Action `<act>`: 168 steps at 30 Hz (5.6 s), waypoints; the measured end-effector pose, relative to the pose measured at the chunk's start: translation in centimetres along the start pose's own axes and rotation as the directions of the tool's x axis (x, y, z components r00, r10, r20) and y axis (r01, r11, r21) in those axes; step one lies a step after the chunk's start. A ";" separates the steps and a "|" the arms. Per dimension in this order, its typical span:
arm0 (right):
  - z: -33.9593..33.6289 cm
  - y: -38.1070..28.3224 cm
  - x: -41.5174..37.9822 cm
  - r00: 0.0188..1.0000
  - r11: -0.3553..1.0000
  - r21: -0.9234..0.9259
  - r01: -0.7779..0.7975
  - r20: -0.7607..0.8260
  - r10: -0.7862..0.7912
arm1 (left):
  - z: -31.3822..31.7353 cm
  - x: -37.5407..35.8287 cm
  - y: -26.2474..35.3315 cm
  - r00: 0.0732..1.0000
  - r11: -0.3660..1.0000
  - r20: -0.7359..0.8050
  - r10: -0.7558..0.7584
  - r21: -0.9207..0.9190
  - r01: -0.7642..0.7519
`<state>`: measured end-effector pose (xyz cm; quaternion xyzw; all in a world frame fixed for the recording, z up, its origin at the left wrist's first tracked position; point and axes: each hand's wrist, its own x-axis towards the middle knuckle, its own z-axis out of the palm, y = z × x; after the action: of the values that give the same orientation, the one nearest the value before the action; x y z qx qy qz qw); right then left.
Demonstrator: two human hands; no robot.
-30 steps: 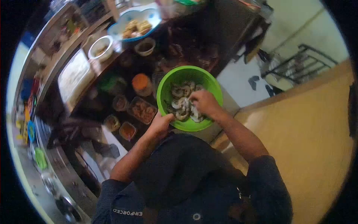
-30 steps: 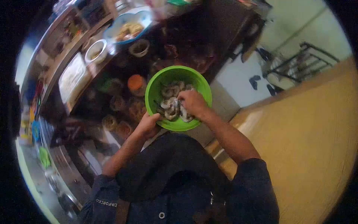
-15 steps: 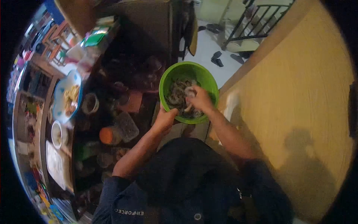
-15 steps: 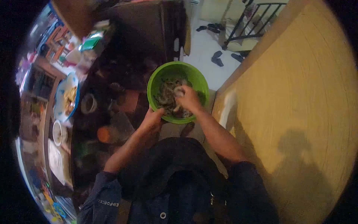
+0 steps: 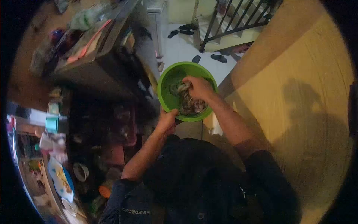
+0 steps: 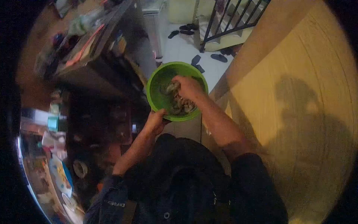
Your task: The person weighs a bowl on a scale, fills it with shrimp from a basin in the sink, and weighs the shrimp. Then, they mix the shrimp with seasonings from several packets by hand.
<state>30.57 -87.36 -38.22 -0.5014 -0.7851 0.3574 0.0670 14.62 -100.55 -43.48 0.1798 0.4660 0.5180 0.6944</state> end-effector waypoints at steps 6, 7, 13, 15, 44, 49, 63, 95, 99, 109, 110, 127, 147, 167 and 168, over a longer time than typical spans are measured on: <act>-2.6 0.9 6.6 0.942 0.858 -0.497 -0.126 -0.332 -0.054 | 2.6 10.4 4.7 0.994 0.989 0.106 0.036 -0.144 -0.020; -3.2 1.6 8.5 0.936 0.864 -0.486 -0.132 -0.347 -0.052 | 3.2 12.3 5.7 0.996 0.991 0.083 0.039 -0.133 -0.028; -9.0 6.2 21.2 0.961 0.992 0.093 -0.088 -0.254 0.109 | 6.8 19.4 11.8 0.999 0.991 0.023 -0.029 -0.131 0.031; -12.8 5.5 24.4 0.993 0.913 0.398 -0.093 -0.031 0.115 | 7.6 20.6 14.2 0.999 0.994 0.024 0.049 -0.096 -0.046; -38.5 22.5 43.4 0.945 0.945 -0.253 -0.206 -0.304 0.125 | 26.0 63.0 26.5 0.896 0.976 0.393 -0.204 0.155 0.154; -38.6 22.4 36.8 0.606 0.760 -0.080 -0.645 -0.660 0.445 | 32.6 63.8 24.3 0.763 0.954 0.589 -0.267 0.276 0.121; -45.2 37.1 20.1 0.130 0.496 0.207 -0.843 -0.817 0.561 | 55.6 61.9 8.0 0.332 0.708 0.638 -0.695 0.686 0.165; -40.3 60.2 -37.4 -0.449 -0.191 0.581 -0.792 -0.342 0.825 | 90.4 32.5 -37.9 -0.323 0.183 0.160 -0.933 0.982 -0.042; -40.9 56.3 -45.9 -0.600 -0.290 0.658 -0.695 -0.309 0.737 | 93.0 22.2 -42.7 -0.330 0.227 0.235 -0.914 0.972 0.062; -37.9 68.9 -66.0 -0.515 0.289 0.863 -0.415 -0.485 0.707 | 101.2 9.5 -53.3 -0.201 0.205 0.215 -0.956 0.976 0.070; -39.3 69.5 -67.0 -0.509 0.179 0.810 -0.559 -0.505 0.697 | 101.6 9.3 -55.6 -0.211 0.218 0.223 -0.952 0.975 0.047; -49.3 87.9 -95.2 -0.267 0.124 0.489 -0.863 -0.651 0.710 | 123.9 -1.0 -77.3 -0.112 0.393 0.408 -0.906 0.909 0.137; -58.8 102.9 -99.8 0.357 0.540 0.062 -0.839 -0.687 0.633 | 129.4 -1.7 -82.1 0.364 0.607 0.491 -0.791 0.702 0.372; -64.2 112.6 -89.3 0.534 0.676 0.300 -0.673 -0.436 0.725 | 134.1 8.7 -84.2 0.541 0.687 0.437 -0.719 0.567 0.455; -64.4 114.0 -89.0 0.588 0.697 0.297 -0.652 -0.383 0.713 | 134.9 9.0 -84.2 0.543 0.684 0.430 -0.721 0.565 0.461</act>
<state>188.19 -102.35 -39.88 -0.8296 -0.4666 0.2710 0.1439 173.81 -94.73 -41.71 0.3008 0.3335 0.0527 0.8919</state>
